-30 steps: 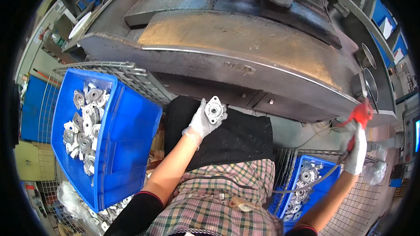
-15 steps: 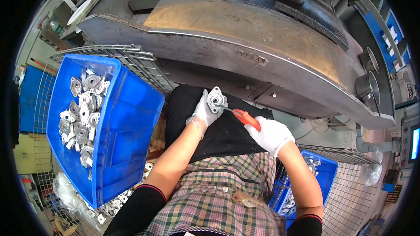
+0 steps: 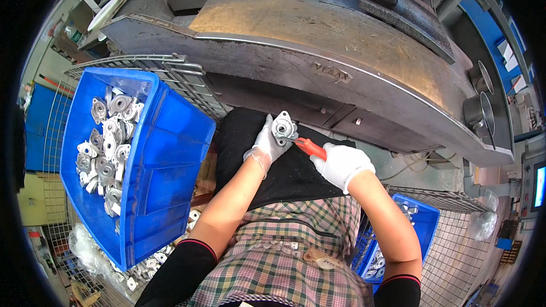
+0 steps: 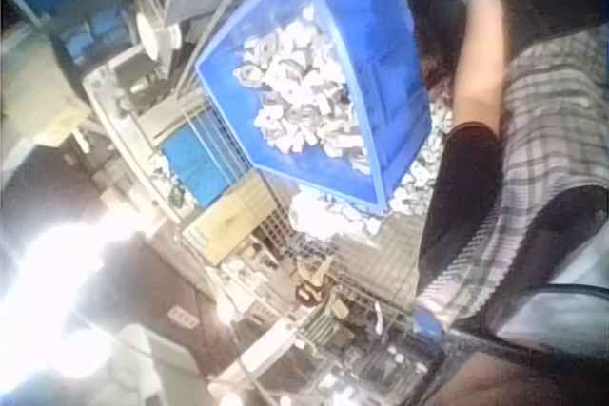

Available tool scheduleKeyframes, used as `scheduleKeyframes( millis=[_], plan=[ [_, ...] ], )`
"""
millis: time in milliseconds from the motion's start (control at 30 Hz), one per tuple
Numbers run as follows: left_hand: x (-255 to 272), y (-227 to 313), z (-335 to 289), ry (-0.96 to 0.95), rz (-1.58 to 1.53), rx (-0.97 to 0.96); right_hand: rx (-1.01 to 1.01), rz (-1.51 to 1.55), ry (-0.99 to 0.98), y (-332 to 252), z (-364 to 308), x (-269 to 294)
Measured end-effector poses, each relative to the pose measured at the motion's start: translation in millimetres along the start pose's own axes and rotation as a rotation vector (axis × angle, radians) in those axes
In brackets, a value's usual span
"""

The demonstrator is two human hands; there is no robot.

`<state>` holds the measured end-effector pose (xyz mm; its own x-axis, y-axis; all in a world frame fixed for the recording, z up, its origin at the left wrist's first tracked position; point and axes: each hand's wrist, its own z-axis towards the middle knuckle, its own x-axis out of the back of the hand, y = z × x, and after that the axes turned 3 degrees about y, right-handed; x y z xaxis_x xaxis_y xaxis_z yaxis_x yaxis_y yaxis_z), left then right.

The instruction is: Deburring and inspecting metal components at a fabrication station.

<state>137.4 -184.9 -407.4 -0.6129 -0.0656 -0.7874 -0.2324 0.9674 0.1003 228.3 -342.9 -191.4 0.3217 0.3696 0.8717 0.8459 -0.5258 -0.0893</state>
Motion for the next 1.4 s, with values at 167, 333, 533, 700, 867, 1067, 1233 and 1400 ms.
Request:
scheduleKeyframes(
  millis=[167,333,533,700,867,1067,1233,1400],
  plan=[
    [-3.0,-1.5,-1.1,0.037,0.034,-0.031,0.006,0.0,-0.009,-3.4,-0.2,3.1],
    [3.0,0.0,4.3,-0.028,-0.001,-0.016,0.008,0.0,-0.018,-2.2,-3.0,4.3],
    [6.6,1.3,7.4,-0.081,-0.031,-0.035,-0.022,-0.01,-0.021,6.7,-9.1,7.0],
    [-1.6,-0.9,0.6,-0.075,-0.002,-0.028,-0.022,-0.006,-0.004,10.5,-9.6,6.8],
    [-2.0,0.4,-0.5,-0.023,0.003,-0.055,-0.012,-0.005,-0.005,11.6,-7.8,5.1],
    [-7.5,-3.6,-4.2,-0.026,0.005,-0.064,-0.013,-0.003,-0.022,12.8,-5.7,3.2],
    [-6.3,-1.2,-5.8,-0.026,0.02,-0.051,-0.013,-0.002,-0.025,11.1,-5.0,2.7],
    [-9.5,-1.3,-7.6,-0.022,0.027,-0.039,-0.02,-0.003,-0.029,12.3,-3.3,1.7]
  ],
)
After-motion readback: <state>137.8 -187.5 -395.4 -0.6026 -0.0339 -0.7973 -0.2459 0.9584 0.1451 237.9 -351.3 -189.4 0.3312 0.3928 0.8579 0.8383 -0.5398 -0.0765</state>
